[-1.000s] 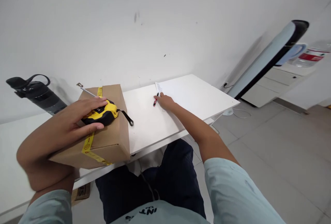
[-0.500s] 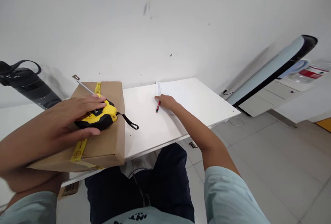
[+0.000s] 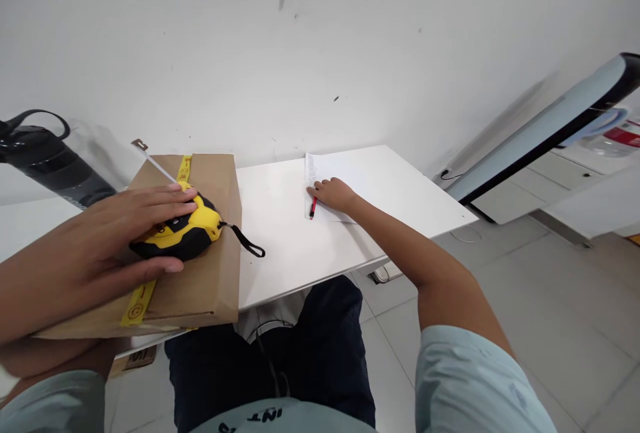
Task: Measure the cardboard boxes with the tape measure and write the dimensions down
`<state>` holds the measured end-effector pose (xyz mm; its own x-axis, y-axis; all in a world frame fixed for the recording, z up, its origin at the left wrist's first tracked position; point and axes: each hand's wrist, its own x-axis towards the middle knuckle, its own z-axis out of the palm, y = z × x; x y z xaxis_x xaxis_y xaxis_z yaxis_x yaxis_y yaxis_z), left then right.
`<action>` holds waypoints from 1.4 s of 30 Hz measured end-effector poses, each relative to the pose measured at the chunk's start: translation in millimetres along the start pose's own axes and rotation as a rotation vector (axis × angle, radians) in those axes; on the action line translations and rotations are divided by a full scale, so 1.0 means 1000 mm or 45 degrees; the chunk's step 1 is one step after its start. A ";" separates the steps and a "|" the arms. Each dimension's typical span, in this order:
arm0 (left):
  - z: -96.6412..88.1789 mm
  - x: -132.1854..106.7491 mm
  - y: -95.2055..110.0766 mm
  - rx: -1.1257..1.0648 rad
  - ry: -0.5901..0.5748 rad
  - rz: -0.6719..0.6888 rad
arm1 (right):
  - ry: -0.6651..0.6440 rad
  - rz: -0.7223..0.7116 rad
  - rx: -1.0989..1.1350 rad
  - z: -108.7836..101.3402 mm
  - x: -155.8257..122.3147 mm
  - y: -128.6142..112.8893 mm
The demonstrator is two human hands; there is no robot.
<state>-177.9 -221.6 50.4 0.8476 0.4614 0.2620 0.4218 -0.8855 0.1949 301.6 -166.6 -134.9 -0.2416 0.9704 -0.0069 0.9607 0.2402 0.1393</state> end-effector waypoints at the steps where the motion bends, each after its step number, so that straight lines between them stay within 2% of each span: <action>1: 0.000 0.000 0.000 0.001 0.007 0.006 | 0.041 0.018 0.057 0.000 -0.001 0.003; 5: 0.001 0.001 -0.001 -0.008 0.035 0.032 | 0.317 0.214 0.318 0.006 -0.008 0.000; 8: 0.001 0.002 0.000 -0.018 0.036 0.033 | 0.588 0.448 0.555 0.021 -0.021 -0.016; 11: 0.000 0.002 0.000 0.005 0.013 0.022 | 0.734 0.593 0.833 0.037 -0.033 -0.035; 15: -0.001 0.003 0.001 0.037 -0.016 0.015 | 0.745 0.682 1.133 0.045 -0.034 -0.045; 21: -0.002 0.004 0.000 0.084 -0.013 -0.020 | 0.695 0.745 1.337 0.036 -0.028 -0.044; 28: -0.005 0.005 0.003 0.109 -0.047 -0.036 | 0.651 0.744 1.394 0.031 -0.028 -0.051; 42: -0.006 0.005 0.003 0.065 -0.059 -0.041 | 0.633 0.737 1.381 0.031 -0.028 -0.048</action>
<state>-174.4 -221.3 58.3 0.8469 0.4877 0.2118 0.4640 -0.8724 0.1535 266.6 -204.9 -171.7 0.4364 0.8818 0.1788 0.5068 -0.0767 -0.8587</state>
